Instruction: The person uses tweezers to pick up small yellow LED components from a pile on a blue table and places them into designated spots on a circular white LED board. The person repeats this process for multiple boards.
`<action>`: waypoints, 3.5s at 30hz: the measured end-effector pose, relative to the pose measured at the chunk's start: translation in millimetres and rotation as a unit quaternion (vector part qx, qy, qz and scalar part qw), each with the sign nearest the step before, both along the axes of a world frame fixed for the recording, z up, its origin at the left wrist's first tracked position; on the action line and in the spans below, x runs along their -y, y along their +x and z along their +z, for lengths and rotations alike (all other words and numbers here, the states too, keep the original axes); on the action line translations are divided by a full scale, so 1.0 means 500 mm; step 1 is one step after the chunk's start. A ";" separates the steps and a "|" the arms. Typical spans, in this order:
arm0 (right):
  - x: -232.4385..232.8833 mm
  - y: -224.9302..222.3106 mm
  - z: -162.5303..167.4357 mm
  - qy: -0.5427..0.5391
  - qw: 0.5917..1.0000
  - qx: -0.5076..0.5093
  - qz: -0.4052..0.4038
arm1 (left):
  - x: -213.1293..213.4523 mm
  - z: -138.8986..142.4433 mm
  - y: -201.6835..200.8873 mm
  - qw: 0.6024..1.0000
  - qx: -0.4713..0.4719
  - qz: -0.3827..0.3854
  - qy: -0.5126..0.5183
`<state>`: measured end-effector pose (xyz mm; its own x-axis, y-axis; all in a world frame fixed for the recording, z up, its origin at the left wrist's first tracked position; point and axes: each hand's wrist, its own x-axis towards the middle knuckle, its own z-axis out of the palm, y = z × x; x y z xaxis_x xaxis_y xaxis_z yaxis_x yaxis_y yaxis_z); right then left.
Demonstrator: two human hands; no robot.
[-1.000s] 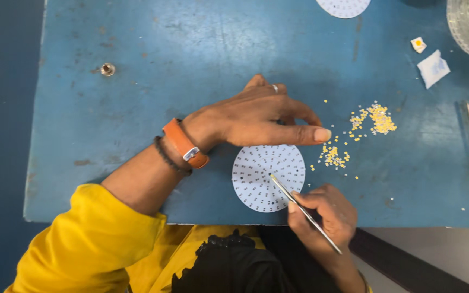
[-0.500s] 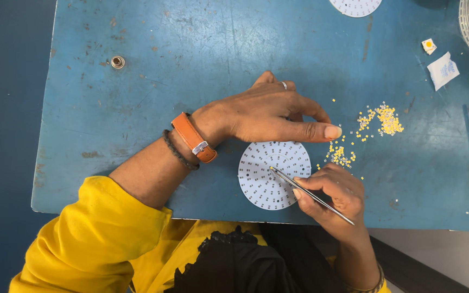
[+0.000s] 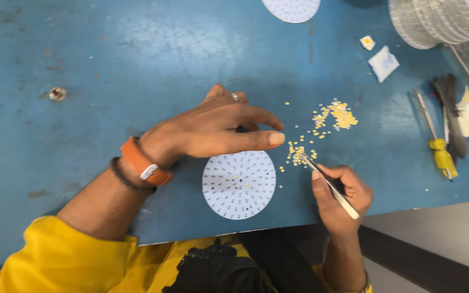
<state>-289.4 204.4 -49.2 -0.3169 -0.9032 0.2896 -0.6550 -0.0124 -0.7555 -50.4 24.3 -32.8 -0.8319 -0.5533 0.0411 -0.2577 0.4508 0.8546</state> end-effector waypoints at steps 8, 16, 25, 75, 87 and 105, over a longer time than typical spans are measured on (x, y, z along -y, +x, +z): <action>0.024 -0.009 0.007 0.016 0.998 -0.055 0.012 | 0.001 0.006 -0.021 1.000 0.004 0.000 -0.002; 0.036 -0.004 0.013 0.024 0.996 -0.077 0.041 | 0.005 -0.010 -0.022 1.000 -0.004 -0.002 -0.005; 0.034 0.001 0.003 0.052 0.998 0.033 -0.010 | 0.005 -0.014 -0.021 1.000 0.003 0.003 0.002; -0.063 0.016 -0.010 0.038 0.999 0.014 0.028 | -0.001 -0.006 -0.010 1.000 -0.017 0.000 0.000; -0.052 0.020 0.001 0.023 0.997 -0.065 0.037 | -0.002 -0.012 -0.021 1.000 -0.007 0.003 0.000; 0.024 0.120 0.026 0.038 0.966 -0.074 0.244 | -0.010 -0.002 0.011 1.000 -0.021 0.016 0.009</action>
<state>-229.2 192.4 -36.2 0.1924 -0.9548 0.2268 -0.6857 -0.2961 -0.6649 -44.8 29.2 -34.0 -0.8120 -0.5799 0.0656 -0.2346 0.4272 0.8732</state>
